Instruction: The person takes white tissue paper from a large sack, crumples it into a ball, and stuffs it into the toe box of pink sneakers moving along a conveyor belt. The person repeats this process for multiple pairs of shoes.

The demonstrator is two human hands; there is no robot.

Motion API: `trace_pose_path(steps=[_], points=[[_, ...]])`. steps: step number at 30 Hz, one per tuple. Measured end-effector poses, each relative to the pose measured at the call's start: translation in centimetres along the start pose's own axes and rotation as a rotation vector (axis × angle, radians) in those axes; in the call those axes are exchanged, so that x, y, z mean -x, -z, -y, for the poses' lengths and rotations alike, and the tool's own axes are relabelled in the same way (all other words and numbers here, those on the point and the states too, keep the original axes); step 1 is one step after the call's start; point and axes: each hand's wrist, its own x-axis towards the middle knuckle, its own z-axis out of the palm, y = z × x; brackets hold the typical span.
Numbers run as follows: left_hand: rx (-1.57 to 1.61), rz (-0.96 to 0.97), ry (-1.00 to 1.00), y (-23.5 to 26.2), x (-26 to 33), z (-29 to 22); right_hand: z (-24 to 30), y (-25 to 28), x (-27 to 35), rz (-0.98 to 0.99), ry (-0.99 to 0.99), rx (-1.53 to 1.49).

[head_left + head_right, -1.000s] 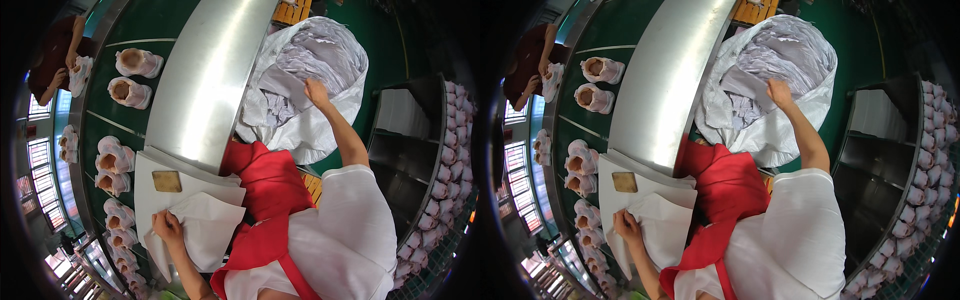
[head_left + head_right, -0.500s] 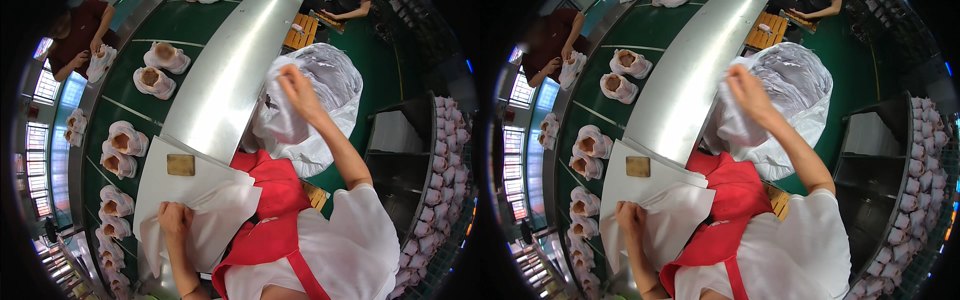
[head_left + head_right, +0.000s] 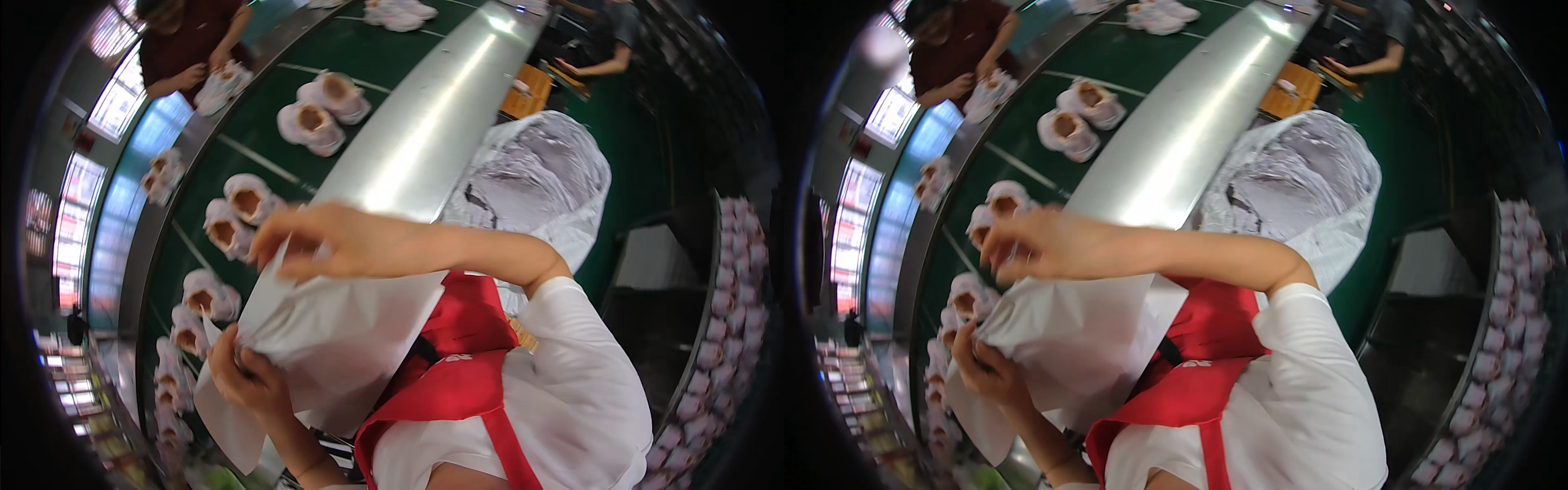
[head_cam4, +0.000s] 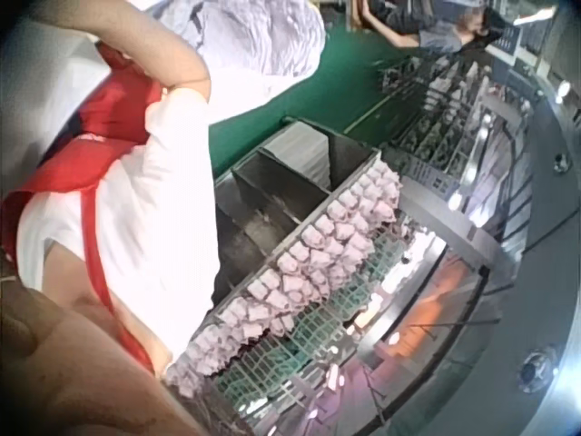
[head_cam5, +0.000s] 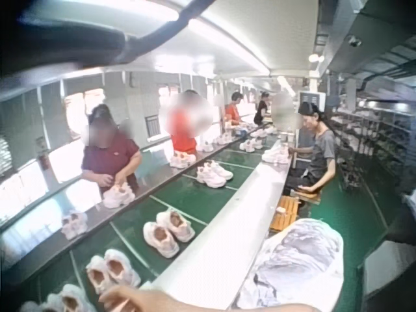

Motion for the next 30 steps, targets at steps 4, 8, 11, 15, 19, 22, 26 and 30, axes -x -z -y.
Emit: trace_pose_path(steps=[4, 8, 11, 15, 19, 22, 26, 30], points=[[-0.194, 0.089, 0.06, -0.1, -0.9, 1.9, 2.0, -0.4, 1.9, -0.477, 0.309, 0.199], [0.188, 0.108, 0.154, 0.9, -1.3, -0.8, -1.0, -6.4, 3.2, -0.278, 0.462, 0.742], [0.9, -0.035, 0.437, 1.4, 0.2, -1.8, -3.1, -8.4, 2.0, -0.095, 0.266, 0.593], [1.504, 0.046, 0.944, 0.5, 0.6, -1.4, -4.8, -9.7, 1.2, 0.22, -0.152, -0.141], [1.3, 0.028, 0.793, -0.8, -1.1, -1.3, -4.8, -8.6, 0.2, 0.114, -0.355, -0.219], [0.737, 0.237, 0.348, -1.1, -0.4, -0.2, -6.1, -6.9, 0.3, -0.222, -0.279, -0.055], [0.629, 0.763, 0.487, -2.8, 4.2, 2.3, -0.8, -4.8, -0.8, -0.407, -0.239, 0.015], [1.9, 0.925, 1.032, -3.7, 7.7, 7.0, -0.9, -4.6, 0.2, -0.292, 0.681, 0.75]])
